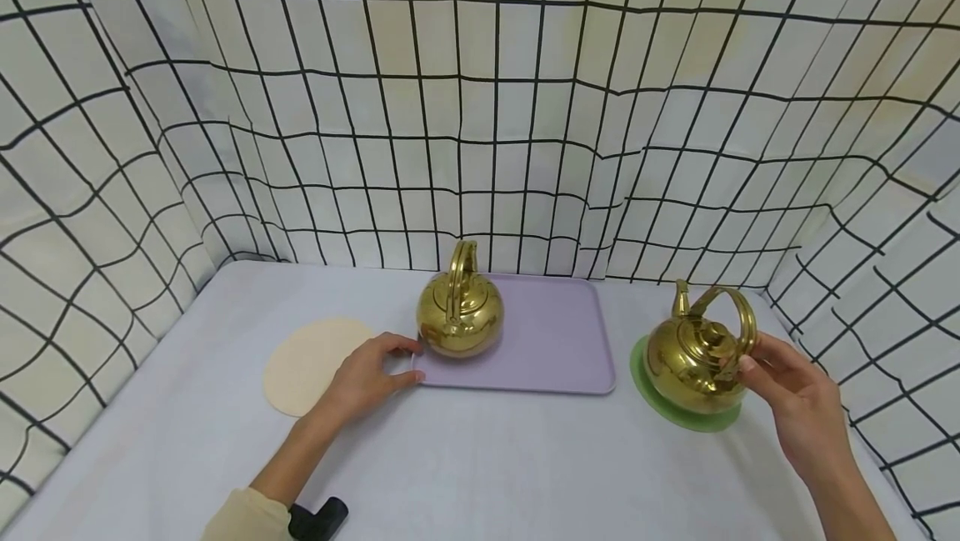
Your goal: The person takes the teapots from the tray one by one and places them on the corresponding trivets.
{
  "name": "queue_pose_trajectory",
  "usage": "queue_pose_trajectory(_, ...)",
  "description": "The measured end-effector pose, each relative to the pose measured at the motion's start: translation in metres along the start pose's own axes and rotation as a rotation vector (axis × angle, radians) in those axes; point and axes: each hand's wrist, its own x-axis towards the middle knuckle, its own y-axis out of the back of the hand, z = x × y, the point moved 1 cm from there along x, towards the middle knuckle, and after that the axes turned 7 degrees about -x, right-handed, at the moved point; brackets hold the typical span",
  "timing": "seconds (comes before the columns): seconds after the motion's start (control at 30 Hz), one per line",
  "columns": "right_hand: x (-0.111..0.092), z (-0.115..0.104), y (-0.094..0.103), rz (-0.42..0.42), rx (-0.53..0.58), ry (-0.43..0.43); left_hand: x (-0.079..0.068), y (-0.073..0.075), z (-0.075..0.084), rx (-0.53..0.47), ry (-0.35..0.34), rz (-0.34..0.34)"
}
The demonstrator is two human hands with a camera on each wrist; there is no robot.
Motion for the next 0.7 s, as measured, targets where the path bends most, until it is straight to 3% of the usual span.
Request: queue_pose_trajectory(0.7,-0.0012,0.0048,0.0046,0.011,0.077,0.009,0.0006,-0.0008,-0.0005,0.0,0.018,0.0)
